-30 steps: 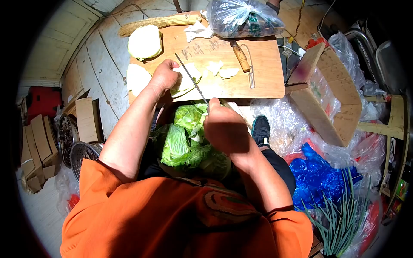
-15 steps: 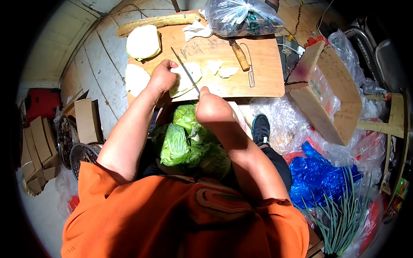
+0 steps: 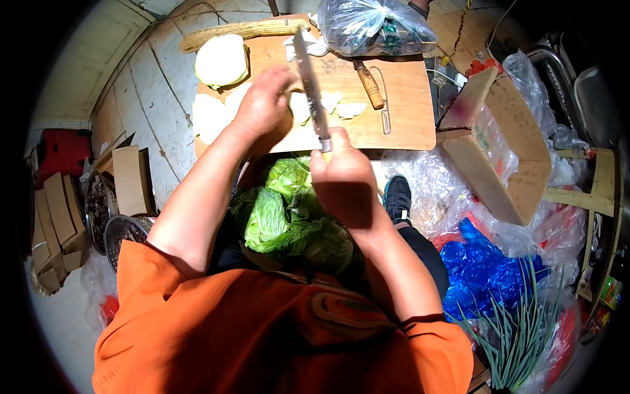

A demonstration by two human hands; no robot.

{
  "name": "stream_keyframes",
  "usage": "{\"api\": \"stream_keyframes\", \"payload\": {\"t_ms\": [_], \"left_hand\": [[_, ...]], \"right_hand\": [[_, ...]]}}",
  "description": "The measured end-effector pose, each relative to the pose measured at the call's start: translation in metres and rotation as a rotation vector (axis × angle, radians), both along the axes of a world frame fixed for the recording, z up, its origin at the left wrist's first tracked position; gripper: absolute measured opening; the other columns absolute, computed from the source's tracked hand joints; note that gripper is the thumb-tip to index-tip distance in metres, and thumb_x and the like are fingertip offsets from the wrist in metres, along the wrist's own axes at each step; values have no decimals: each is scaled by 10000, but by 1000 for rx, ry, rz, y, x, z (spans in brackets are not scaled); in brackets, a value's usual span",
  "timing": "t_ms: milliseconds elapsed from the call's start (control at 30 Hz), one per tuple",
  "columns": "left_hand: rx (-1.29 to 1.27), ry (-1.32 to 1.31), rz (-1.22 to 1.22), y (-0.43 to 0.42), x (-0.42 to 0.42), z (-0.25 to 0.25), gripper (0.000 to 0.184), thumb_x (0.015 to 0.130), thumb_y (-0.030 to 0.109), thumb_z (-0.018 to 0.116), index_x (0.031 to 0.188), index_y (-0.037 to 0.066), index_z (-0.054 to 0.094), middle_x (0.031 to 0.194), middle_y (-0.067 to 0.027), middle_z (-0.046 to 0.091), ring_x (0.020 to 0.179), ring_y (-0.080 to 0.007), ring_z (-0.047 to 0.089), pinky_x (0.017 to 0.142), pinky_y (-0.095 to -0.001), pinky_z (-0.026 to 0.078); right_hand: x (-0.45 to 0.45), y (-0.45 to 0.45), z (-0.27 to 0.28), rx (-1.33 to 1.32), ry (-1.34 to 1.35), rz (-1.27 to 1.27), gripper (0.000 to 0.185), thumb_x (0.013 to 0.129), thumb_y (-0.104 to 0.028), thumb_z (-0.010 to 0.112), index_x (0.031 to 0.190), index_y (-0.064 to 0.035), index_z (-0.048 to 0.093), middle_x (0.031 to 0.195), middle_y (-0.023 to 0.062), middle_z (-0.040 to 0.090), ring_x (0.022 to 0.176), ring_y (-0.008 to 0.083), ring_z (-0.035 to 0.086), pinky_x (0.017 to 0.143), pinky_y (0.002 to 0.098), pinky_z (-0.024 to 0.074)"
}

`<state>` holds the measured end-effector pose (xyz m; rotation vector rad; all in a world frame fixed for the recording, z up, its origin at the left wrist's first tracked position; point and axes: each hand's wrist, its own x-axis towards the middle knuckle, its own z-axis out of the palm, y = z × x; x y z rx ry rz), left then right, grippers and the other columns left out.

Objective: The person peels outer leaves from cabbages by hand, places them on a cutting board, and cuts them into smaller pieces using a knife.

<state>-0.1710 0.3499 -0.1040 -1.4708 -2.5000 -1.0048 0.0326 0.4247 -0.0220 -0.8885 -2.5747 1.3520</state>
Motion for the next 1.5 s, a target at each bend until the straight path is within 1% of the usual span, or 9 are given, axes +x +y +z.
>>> {"api": "stream_keyframes", "payload": {"t_ms": [167,333,400,500,633,733,800,1233,1500], "left_hand": [[-297,-286,-41,3,13,2,279,795,-8,577,1062,64,609,1084,-168,618,985,-334,599,886,-387,483],[-272,-347,37,-4,18,0,155,845,77,623,992,30,627,923,-144,659,837,-272,637,778,-350,510],[-215,-615,148,-4,22,-4,141,856,111,651,957,15,636,825,-83,665,747,-175,627,714,-301,507],[-78,-884,230,-4,18,-20,160,811,162,702,909,38,677,815,-77,691,733,-170,639,709,-296,508],[6,-958,254,-1,20,-32,163,802,133,702,907,15,663,779,-64,671,719,-136,617,687,-267,501],[25,-893,344,3,22,-25,151,789,106,702,887,7,644,730,-67,651,641,-139,599,613,-271,497],[-75,-1159,433,4,22,-13,151,779,102,709,870,17,625,690,-74,632,542,-150,563,511,-287,472],[4,-1248,470,10,27,-13,80,789,33,669,809,43,592,650,-35,573,481,-131,505,415,-279,442],[25,-1256,481,10,26,-16,104,758,-8,684,801,30,597,662,-45,586,490,-133,509,422,-272,435]], "right_hand": [[10,9,-2,-64,67,-72,300,852,-173,566,1103,-15,519,799,274,623,782,430,617,723,480,475],[17,4,-2,47,-82,28,294,844,-170,583,1079,-4,527,805,261,627,790,430,617,723,474,479],[20,1,-7,98,-137,38,304,831,-174,605,1080,-14,534,796,257,629,799,446,612,718,486,479],[24,-1,-13,129,-155,80,308,833,-178,605,1081,-12,530,801,261,630,809,439,617,720,483,485],[30,-2,-16,222,-120,122,298,834,-180,605,1065,-11,524,784,259,627,798,436,618,715,489,484],[32,-1,0,244,-90,158,195,806,-124,582,910,23,507,748,264,604,739,438,609,700,480,487],[34,2,9,211,-85,176,187,810,-122,571,905,23,501,737,262,602,729,440,606,693,484,484],[32,20,12,301,-297,312,148,814,-83,502,899,36,484,739,267,616,754,429,625,706,488,487],[4,36,32,228,-616,384,285,780,-31,439,1037,66,516,953,293,635,982,405,613,848,455,479]]}}
